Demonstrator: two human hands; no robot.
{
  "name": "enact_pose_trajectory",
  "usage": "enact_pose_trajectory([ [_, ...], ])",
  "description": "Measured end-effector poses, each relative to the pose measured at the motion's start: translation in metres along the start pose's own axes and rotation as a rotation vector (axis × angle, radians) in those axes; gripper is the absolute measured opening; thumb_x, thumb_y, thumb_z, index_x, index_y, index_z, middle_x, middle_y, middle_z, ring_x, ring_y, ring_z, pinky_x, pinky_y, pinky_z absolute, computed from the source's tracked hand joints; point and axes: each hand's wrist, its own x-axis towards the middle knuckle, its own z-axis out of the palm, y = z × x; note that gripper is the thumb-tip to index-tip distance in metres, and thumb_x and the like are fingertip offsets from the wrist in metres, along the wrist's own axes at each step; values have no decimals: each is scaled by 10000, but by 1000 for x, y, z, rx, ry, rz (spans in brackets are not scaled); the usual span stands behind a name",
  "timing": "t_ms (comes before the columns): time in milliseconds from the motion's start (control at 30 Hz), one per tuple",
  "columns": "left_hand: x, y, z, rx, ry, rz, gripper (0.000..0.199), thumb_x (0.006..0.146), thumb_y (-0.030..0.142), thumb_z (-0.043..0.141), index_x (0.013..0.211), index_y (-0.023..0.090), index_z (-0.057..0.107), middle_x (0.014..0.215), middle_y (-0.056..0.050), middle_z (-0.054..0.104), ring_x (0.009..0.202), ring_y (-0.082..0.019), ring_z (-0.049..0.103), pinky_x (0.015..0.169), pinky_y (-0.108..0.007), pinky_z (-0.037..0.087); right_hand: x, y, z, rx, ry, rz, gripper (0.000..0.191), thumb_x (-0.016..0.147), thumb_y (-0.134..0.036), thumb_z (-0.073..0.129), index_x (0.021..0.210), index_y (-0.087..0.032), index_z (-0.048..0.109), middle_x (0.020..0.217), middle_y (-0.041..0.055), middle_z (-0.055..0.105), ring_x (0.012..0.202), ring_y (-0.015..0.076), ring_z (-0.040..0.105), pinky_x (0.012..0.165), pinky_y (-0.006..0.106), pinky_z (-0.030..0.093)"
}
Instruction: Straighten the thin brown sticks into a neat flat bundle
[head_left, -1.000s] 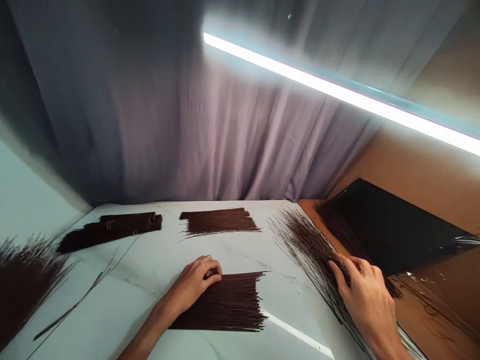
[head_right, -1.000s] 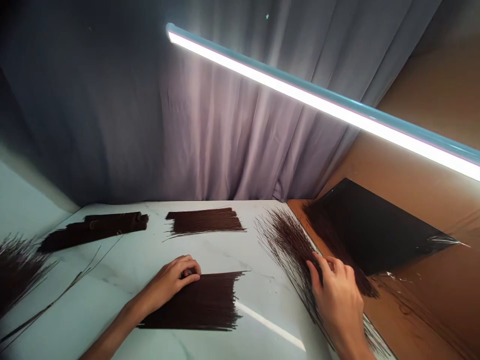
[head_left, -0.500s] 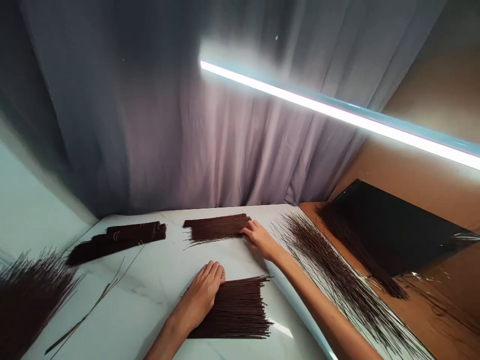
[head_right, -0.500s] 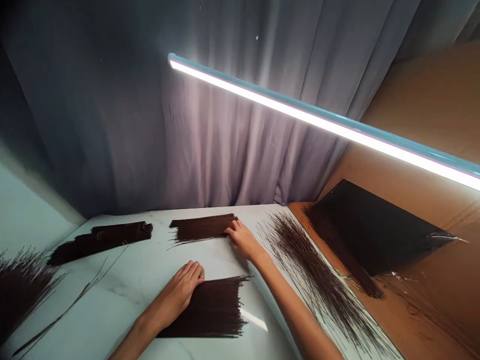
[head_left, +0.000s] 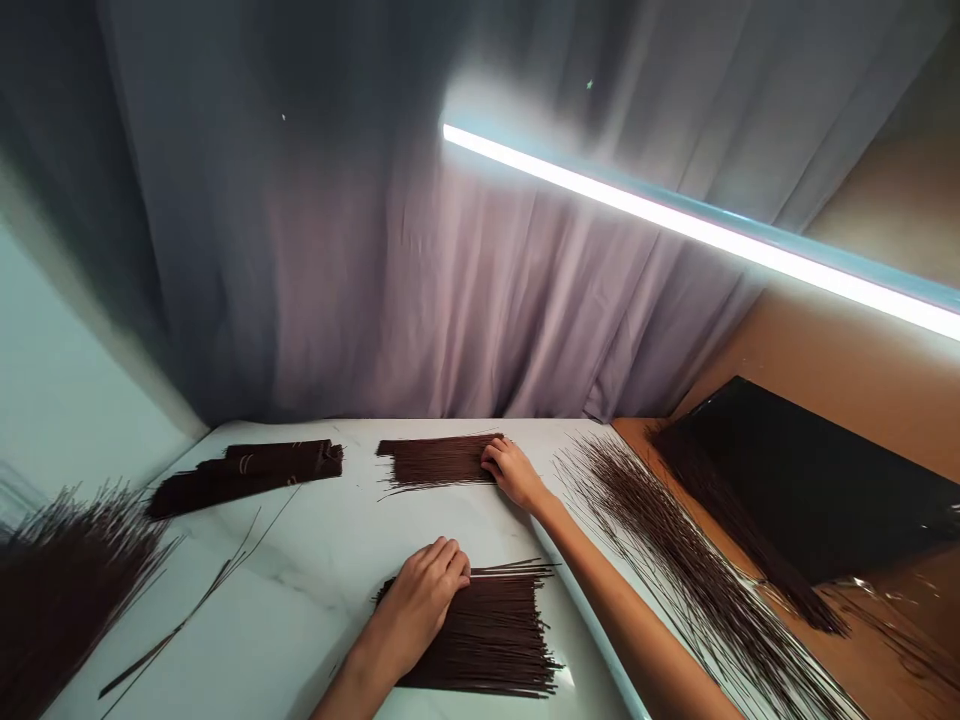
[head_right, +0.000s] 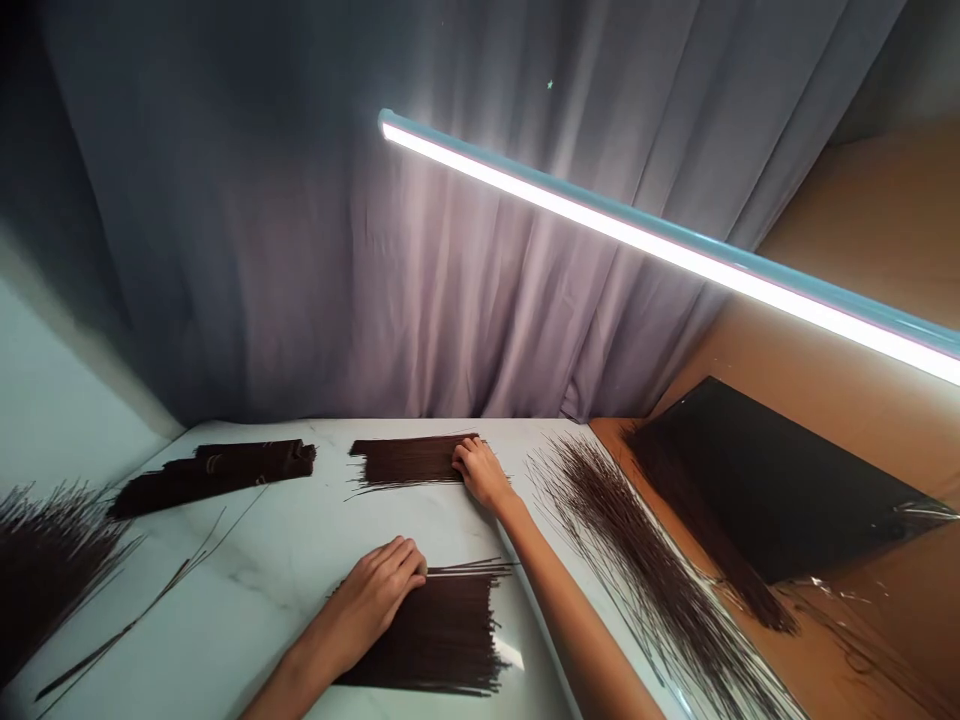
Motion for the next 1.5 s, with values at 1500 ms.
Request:
enact_pose_trajectory([
  [1500, 3, 29, -26, -1352, 92, -665, 457, 966, 633, 491, 864, 195, 574, 614, 104, 281, 491, -73, 144, 380, -165, 130, -157, -126, -70, 409, 325, 137, 186, 1040, -104, 353, 1095, -214, 492, 955, 62, 568, 816, 189, 587, 719, 312, 526],
])
